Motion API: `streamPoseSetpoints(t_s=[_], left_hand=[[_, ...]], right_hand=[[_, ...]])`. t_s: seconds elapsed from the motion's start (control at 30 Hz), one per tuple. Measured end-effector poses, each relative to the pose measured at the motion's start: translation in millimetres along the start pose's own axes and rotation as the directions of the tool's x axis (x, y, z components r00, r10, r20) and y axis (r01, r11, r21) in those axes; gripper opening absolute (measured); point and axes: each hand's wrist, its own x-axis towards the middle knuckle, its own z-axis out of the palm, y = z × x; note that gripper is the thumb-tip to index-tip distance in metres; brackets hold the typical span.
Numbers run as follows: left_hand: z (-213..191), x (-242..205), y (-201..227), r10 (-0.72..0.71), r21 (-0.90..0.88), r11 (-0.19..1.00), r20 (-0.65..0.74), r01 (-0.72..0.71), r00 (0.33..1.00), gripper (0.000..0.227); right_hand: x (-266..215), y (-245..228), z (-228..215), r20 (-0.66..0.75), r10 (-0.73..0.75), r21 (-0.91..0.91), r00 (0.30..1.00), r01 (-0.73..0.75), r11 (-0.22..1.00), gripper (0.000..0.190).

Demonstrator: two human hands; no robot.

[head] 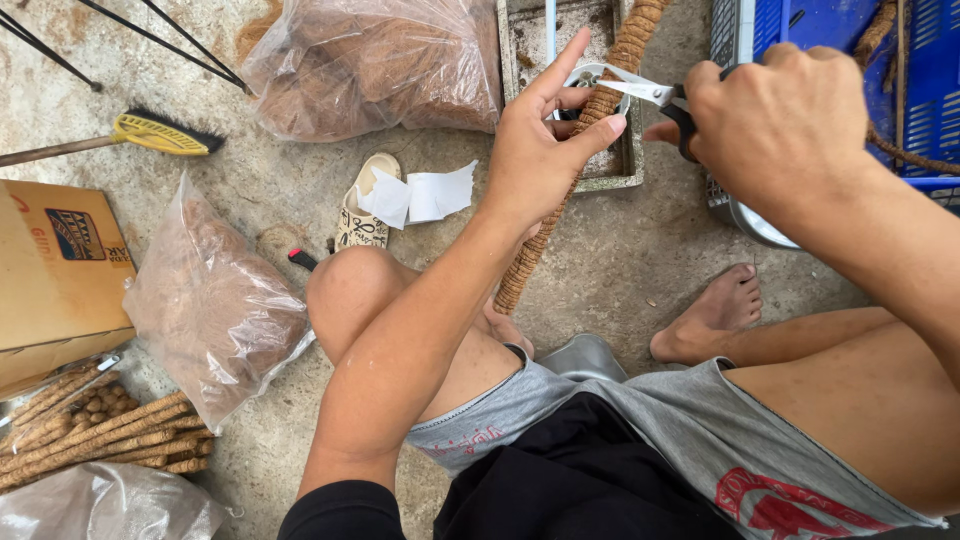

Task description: The person trims a rope-wrapped stick with scissors, then takes a bundle of coconut fiber and wraps it around a white stick. The person uses a tool to tighten the wrapping and places the finished item in a blue basket.

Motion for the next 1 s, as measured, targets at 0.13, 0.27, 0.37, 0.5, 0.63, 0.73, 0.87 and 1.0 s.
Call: streamPoseSetpoints(t_s=[0.13, 0.27, 0.37, 0.5, 0.63, 0.73, 0.87, 1.0], left_hand=[[-0.3, -1.1, 3.2, 0.002, 0.058, 0.998, -0.043, 0.001, 0.999, 0.087], [0.2, 2.8, 3.7, -0.035, 0.036, 0.999, -0.061, 0.037, 0.998, 0.085], [-1.7, 5.2, 2.9, -0.058, -0.044, 0.997, -0.052, 0.056, 0.997, 0.080], [-3.4, 16.1, 0.8, -0.076, -0.175, 0.983, -0.086, 0.060, 0.993, 0.074], [-21.0, 31.5, -8.2, 0.029, -0.284, 0.955, -0.186, -0.082, 0.982, 0.052], [-38.9, 49.3, -22.1, 0.036, -0.269, 0.958, -0.230, -0.099, 0.973, 0.029], [-38.1, 69.2, -56.9, 0.111, -0.236, 0.950, -0.363, -0.206, 0.925, 0.026], [-24.3, 83.5, -95.0, 0.101, -0.090, 0.985, -0.391, -0.147, 0.915, 0.024]], right_hand=[[0.5, -2.3, 2.8, 0.056, 0.035, 0.019, 0.998, -0.036, 0.999, 0.050], [-1.0, 2.3, -1.2, 0.067, 0.045, 0.011, 0.997, -0.046, 0.999, 0.050], [3.4, 1.6, -6.5, 0.129, 0.069, 0.074, 0.989, -0.079, 0.994, 0.049], [1.9, 6.1, -17.9, 0.034, 0.056, 0.085, 0.998, -0.059, 0.995, 0.052], [-10.1, 25.1, -25.3, -0.098, 0.086, 0.177, 0.991, -0.068, 0.982, 0.062], [-11.8, 34.6, -9.9, -0.063, 0.166, 0.279, 0.984, -0.143, 0.950, 0.060], [3.9, 55.3, 32.2, 0.202, 0.353, 0.708, 0.913, -0.386, 0.591, 0.028], [-15.8, 40.8, 76.0, 0.201, 0.497, 0.940, 0.844, -0.309, 0.145, 0.026]])
